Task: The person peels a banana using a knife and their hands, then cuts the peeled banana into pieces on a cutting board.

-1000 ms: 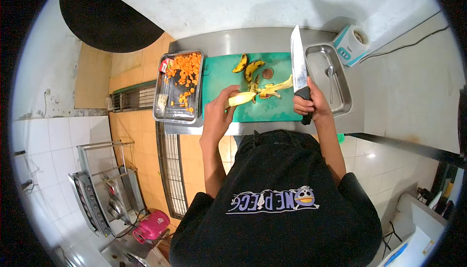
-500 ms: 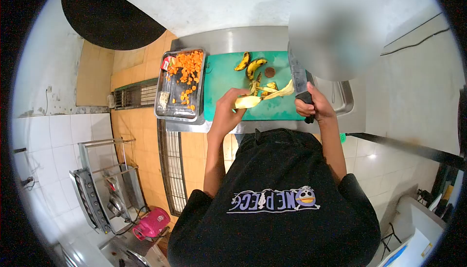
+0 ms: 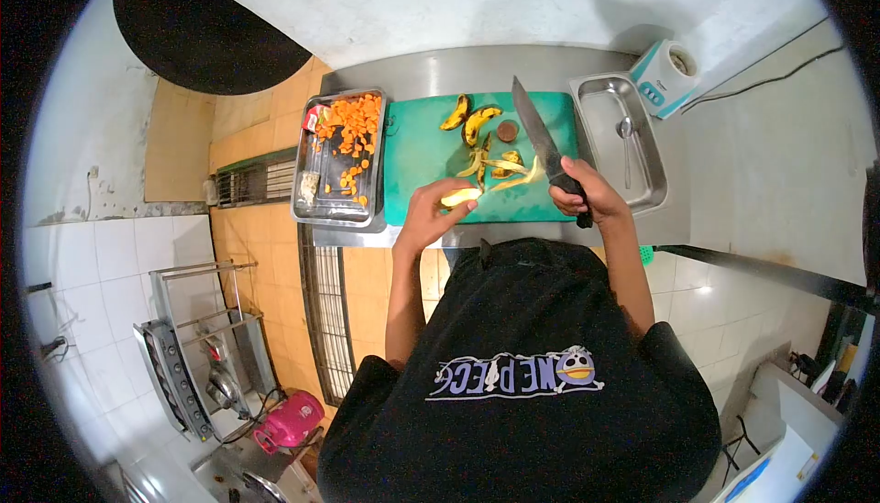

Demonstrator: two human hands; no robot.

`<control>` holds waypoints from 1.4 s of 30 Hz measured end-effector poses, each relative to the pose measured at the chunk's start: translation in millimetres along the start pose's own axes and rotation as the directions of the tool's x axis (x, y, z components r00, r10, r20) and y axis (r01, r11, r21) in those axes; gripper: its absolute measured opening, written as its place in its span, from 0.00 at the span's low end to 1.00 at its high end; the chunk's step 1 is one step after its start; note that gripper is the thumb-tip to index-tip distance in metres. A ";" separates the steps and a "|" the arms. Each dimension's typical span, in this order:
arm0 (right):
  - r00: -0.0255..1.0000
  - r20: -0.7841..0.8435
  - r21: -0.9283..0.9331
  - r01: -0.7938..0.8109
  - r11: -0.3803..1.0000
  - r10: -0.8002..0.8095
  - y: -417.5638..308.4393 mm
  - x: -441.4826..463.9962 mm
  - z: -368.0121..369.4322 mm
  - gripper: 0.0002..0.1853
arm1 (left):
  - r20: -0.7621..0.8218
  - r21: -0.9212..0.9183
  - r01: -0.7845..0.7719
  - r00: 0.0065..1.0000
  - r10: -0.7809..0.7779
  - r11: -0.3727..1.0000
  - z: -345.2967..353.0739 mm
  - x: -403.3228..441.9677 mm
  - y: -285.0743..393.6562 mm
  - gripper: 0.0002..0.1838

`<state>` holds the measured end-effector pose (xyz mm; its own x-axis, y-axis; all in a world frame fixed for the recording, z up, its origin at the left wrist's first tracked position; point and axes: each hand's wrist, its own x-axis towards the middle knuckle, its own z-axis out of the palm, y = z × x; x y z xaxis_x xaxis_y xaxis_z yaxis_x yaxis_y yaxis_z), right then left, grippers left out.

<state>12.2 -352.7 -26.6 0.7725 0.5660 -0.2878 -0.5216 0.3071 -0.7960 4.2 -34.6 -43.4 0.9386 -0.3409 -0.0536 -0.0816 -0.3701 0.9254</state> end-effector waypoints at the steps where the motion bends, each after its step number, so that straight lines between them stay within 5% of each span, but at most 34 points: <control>1: 1.000 0.001 0.000 0.001 1.000 -0.001 -1.4 -2.3 -2.8 0.25 | -0.020 0.024 0.048 0.999 -0.048 0.999 -3.3 -2.0 1.2 0.16; 3: 0.996 -0.091 0.233 0.032 0.972 -0.011 -9.2 -12.4 -13.3 0.26 | -0.060 -0.001 0.029 0.998 -0.030 1.000 -16.5 -10.8 -18.6 0.16; 6: 0.967 -0.238 -0.055 0.077 0.995 -0.088 -19.9 -21.4 -17.7 0.24 | -0.104 -0.080 0.105 0.988 -0.113 0.991 -33.1 -21.9 -25.8 0.16; 9: 0.945 -0.324 -0.144 -0.013 0.989 -0.034 -22.2 -11.3 -5.0 0.24 | -0.122 -0.028 0.349 0.929 -0.350 0.937 -39.1 -15.7 -28.3 0.19; 13: 0.948 -0.309 -0.160 0.023 0.987 -0.072 -12.6 0.0 6.0 0.24 | -0.135 -0.002 0.305 0.944 -0.302 0.952 -26.1 -7.7 -43.1 0.23; 18: 0.975 -0.218 -0.224 -0.078 0.971 0.028 36.5 26.1 -36.7 0.25 | 0.030 -0.350 0.310 0.947 -0.320 0.884 -2.1 -7.0 -73.6 0.37; 20: 0.887 -0.429 -0.705 -0.213 0.676 -0.169 53.4 32.8 -37.8 0.34 | 0.047 -0.399 0.297 0.951 -0.304 0.868 4.2 -6.1 -65.2 0.37; 21: 0.896 -0.436 -0.750 -0.307 0.585 -0.088 49.0 26.4 -37.1 0.43 | 0.045 -0.457 0.320 0.940 -0.337 0.830 7.5 -6.3 -61.9 0.37; 24: 0.895 -0.445 -0.659 -0.331 0.675 0.004 40.3 16.4 -22.5 0.39 | 0.054 -0.550 0.363 0.914 -0.401 0.752 11.6 -10.0 -44.7 0.37; 28: 0.945 -0.325 -0.625 -0.238 0.743 0.029 29.8 17.9 -5.3 0.36 | 0.146 -0.765 0.316 0.934 -0.326 0.561 13.4 -8.3 -33.3 0.40; 31: 0.958 -0.203 -0.645 0.023 0.764 -0.201 33.2 23.8 8.8 0.35 | 0.163 -0.852 0.270 0.951 -0.264 0.449 15.9 -5.1 -23.6 0.38; 34: 0.918 -0.070 -0.825 0.167 0.540 -0.390 32.2 26.7 24.7 0.37 | 0.179 -0.869 0.279 0.947 -0.267 0.409 17.7 0.5 -6.8 0.37; 38: 0.939 0.018 -0.906 0.161 0.392 -0.345 18.8 23.8 46.9 0.43 | 0.160 -0.919 0.232 0.958 -0.238 0.319 21.2 6.0 11.8 0.36; 40: 0.975 0.011 -0.937 0.087 0.338 -0.220 11.0 21.0 54.4 0.45 | 0.148 -0.906 0.211 0.970 -0.191 0.367 21.5 6.9 22.4 0.36; 42: 0.965 0.040 -0.937 0.126 0.326 -0.260 20.0 24.7 49.3 0.45 | 0.138 -0.891 0.187 0.980 -0.145 0.413 21.3 6.5 25.6 0.36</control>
<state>3.0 -294.8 -23.3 0.8665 0.4967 -0.0496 0.2671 -0.5452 -0.7946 1.0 -64.7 -28.0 0.8851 -0.3995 -0.2388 0.4406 0.5536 0.7067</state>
